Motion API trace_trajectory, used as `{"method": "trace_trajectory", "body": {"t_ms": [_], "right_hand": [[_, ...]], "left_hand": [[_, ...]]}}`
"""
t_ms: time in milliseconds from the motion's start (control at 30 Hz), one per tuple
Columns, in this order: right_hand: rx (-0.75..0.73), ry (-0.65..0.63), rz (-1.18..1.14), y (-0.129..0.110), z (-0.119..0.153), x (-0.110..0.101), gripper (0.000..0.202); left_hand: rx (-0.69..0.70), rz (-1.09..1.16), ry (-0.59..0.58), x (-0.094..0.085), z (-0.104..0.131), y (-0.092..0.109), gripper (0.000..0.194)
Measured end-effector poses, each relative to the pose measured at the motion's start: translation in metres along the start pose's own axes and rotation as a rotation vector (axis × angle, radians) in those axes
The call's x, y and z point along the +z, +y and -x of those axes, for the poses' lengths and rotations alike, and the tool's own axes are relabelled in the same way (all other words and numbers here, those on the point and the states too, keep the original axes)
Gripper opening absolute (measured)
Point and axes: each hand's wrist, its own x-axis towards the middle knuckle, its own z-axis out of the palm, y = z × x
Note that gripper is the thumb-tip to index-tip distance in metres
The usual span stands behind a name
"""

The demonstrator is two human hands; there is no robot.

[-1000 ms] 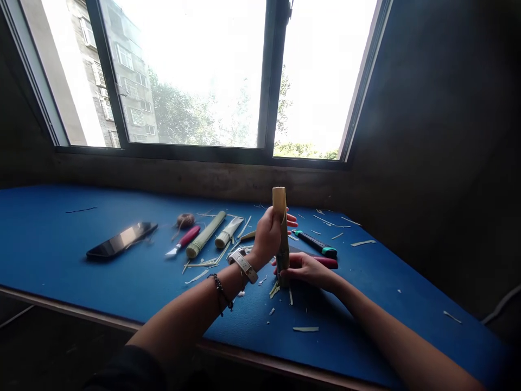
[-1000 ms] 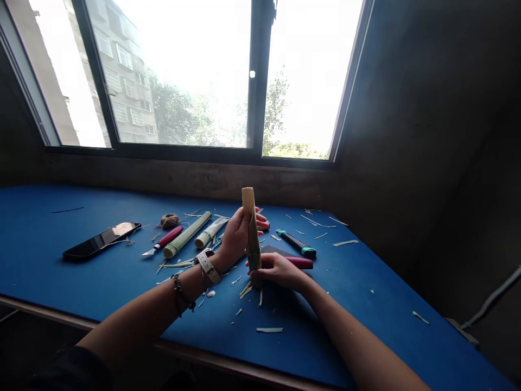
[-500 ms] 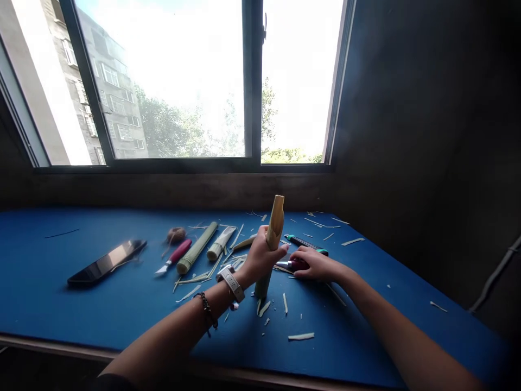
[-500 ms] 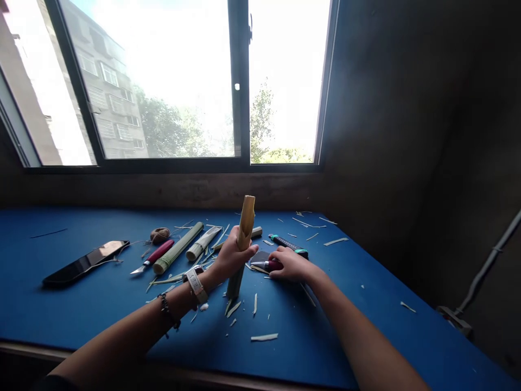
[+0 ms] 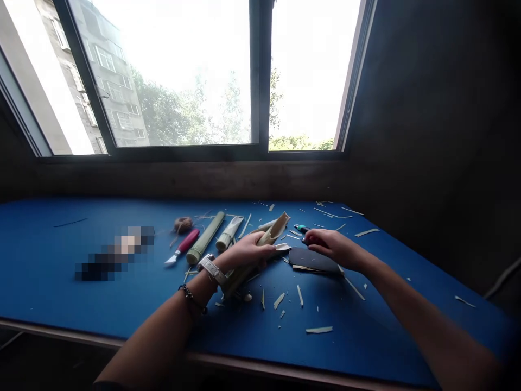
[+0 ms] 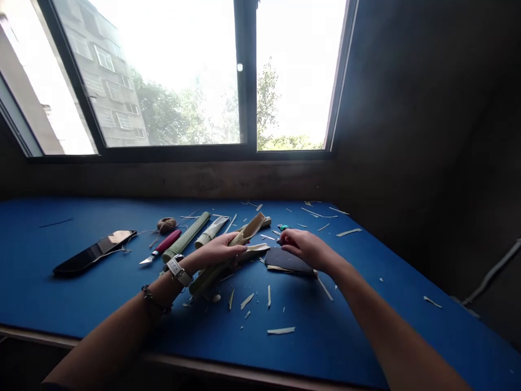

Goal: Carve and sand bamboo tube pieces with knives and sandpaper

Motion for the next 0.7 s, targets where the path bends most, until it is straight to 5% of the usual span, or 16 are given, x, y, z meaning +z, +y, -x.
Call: {"method": "trace_trajectory", "body": {"t_ms": [233,467,700], "right_hand": [[-0.246,0.275,0.258,-0.023,0.001,0.01,0.032],[-0.243,0.311,0.502,-0.031,0.008,0.003,0.032],[-0.256,0.243,0.506,-0.042,0.008,0.009,0.03]], "left_hand": [[0.042,-0.135,0.096,0.001,-0.002,0.0,0.045],[0.239,-0.472,0.229,0.003,-0.002,-0.002,0.04],[0.21,-0.71,0.252,0.012,0.002,0.0,0.034]]}}
